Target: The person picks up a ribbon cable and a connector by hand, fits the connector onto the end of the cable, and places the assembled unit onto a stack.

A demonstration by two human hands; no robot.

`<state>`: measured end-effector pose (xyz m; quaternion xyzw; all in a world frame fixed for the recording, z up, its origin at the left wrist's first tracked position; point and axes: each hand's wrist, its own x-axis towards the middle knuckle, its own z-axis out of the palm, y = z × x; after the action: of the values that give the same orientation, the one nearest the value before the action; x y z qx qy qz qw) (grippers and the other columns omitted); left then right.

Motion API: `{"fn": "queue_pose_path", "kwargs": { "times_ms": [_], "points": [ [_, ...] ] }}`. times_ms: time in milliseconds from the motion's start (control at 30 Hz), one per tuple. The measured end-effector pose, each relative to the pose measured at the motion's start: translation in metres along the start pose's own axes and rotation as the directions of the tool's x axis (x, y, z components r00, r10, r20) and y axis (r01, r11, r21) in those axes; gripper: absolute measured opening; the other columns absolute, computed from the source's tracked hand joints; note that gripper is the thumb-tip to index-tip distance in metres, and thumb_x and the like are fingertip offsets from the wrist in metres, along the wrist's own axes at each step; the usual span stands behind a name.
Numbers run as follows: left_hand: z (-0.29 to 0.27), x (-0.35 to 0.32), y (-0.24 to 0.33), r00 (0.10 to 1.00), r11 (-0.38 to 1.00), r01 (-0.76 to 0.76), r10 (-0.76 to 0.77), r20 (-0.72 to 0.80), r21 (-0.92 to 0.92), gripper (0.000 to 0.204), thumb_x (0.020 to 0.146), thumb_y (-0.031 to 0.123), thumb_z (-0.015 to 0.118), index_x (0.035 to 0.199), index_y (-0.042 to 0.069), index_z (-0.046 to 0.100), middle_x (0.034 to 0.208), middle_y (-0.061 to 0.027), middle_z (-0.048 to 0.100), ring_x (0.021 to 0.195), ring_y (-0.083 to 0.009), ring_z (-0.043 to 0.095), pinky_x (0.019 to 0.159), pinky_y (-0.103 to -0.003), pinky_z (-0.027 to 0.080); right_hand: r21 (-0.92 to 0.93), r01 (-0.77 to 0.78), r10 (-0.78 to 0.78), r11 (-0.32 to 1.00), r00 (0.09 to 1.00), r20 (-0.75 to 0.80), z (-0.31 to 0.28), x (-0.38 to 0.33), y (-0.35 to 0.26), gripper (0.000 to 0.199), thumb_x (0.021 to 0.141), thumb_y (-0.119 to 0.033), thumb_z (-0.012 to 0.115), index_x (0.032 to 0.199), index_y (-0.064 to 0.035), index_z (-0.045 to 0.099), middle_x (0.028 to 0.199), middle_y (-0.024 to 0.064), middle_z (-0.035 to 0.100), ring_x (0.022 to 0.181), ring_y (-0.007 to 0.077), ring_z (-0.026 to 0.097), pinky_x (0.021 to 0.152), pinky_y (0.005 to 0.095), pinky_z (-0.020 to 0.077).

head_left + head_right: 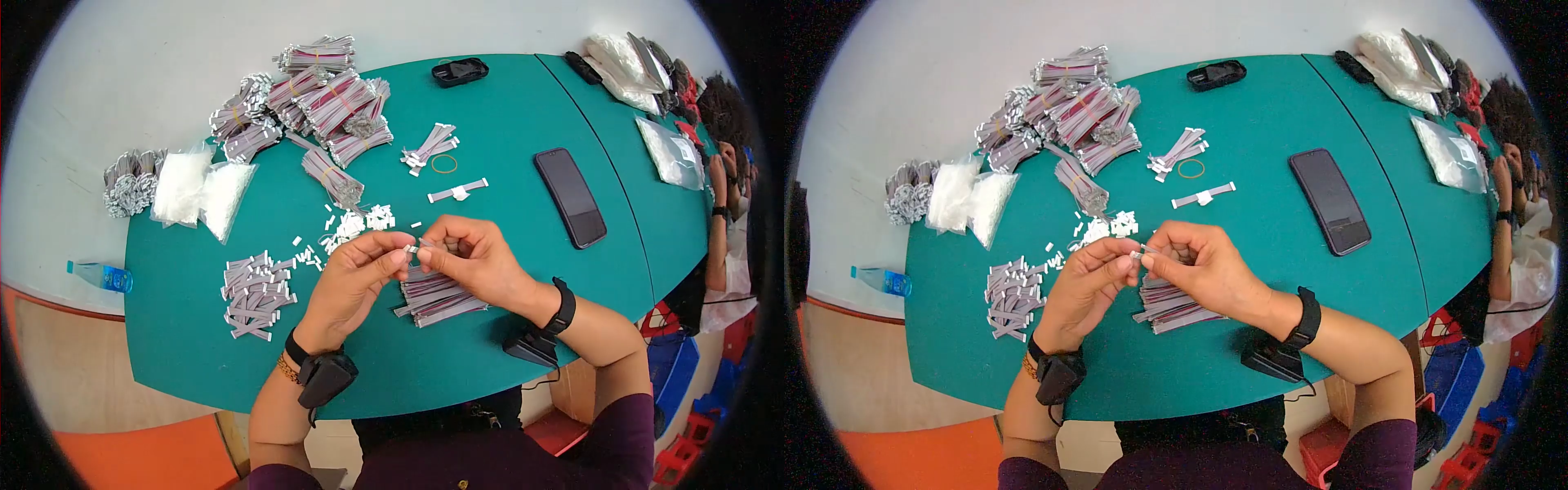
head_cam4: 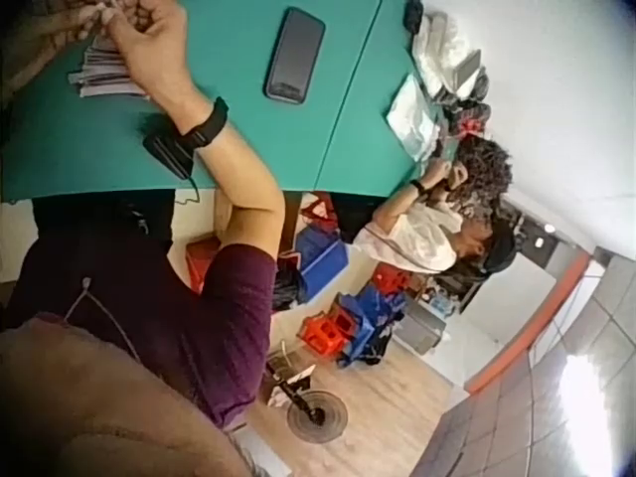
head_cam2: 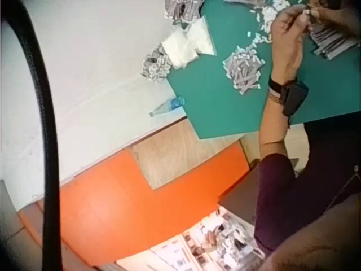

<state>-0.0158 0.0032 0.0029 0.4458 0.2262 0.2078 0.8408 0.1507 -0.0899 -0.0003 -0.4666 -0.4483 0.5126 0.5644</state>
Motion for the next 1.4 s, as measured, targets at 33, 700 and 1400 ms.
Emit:
{"fn": "queue_pose_path", "kwargs": {
  "times_ms": [33, 700, 1400],
  "points": [
    [-0.0009, 0.0001, -0.0004, 1.000, 1.000, 0.000, 0.000, -0.001, -0.001, 0.015, 0.086, 0.006, 0.058, 0.100, 0.001, 0.058, 0.086, -0.0024, 0.059, 0.076, -0.0096, 0.054, 0.070, -0.021, 0.045, 0.000, -0.001, 0.001, 1.000, 1.000, 0.001, -0.0001, -0.0003, -0.0003, 0.011, 0.087, -0.011, 0.060, 0.085, -0.0013, 0.055, 0.073, -0.0010, 0.057, 0.065, 0.0013, 0.049, 0.055, 0.0172, 0.0372],
    [-0.0029, -0.0012, 0.0007, 0.999, 0.997, -0.042, 0.041, 0.026, 0.057, 0.019, 0.087, 0.008, 0.057, 0.102, -0.002, 0.059, 0.086, -0.0047, 0.062, 0.075, -0.0102, 0.057, 0.067, -0.022, 0.047, -0.028, -0.054, 0.055, 0.998, 0.998, 0.042, 0.0003, -0.0018, -0.0026, 0.009, 0.086, -0.009, 0.060, 0.083, -0.0015, 0.057, 0.073, -0.0030, 0.056, 0.064, 0.0006, 0.049, 0.055, 0.0167, 0.0392],
    [-0.0009, -0.0016, 0.0008, 0.998, 0.995, -0.061, 0.059, 0.028, 0.077, 0.018, 0.086, 0.008, 0.058, 0.101, -0.002, 0.059, 0.086, -0.0054, 0.062, 0.072, -0.0101, 0.056, 0.065, -0.022, 0.046, -0.024, -0.061, 0.062, 0.998, 0.997, 0.039, 0.0017, -0.0022, -0.0053, 0.010, 0.086, -0.011, 0.061, 0.082, -0.0019, 0.058, 0.071, -0.0030, 0.056, 0.062, 0.0006, 0.048, 0.053, 0.0170, 0.0376]
  ]
}}
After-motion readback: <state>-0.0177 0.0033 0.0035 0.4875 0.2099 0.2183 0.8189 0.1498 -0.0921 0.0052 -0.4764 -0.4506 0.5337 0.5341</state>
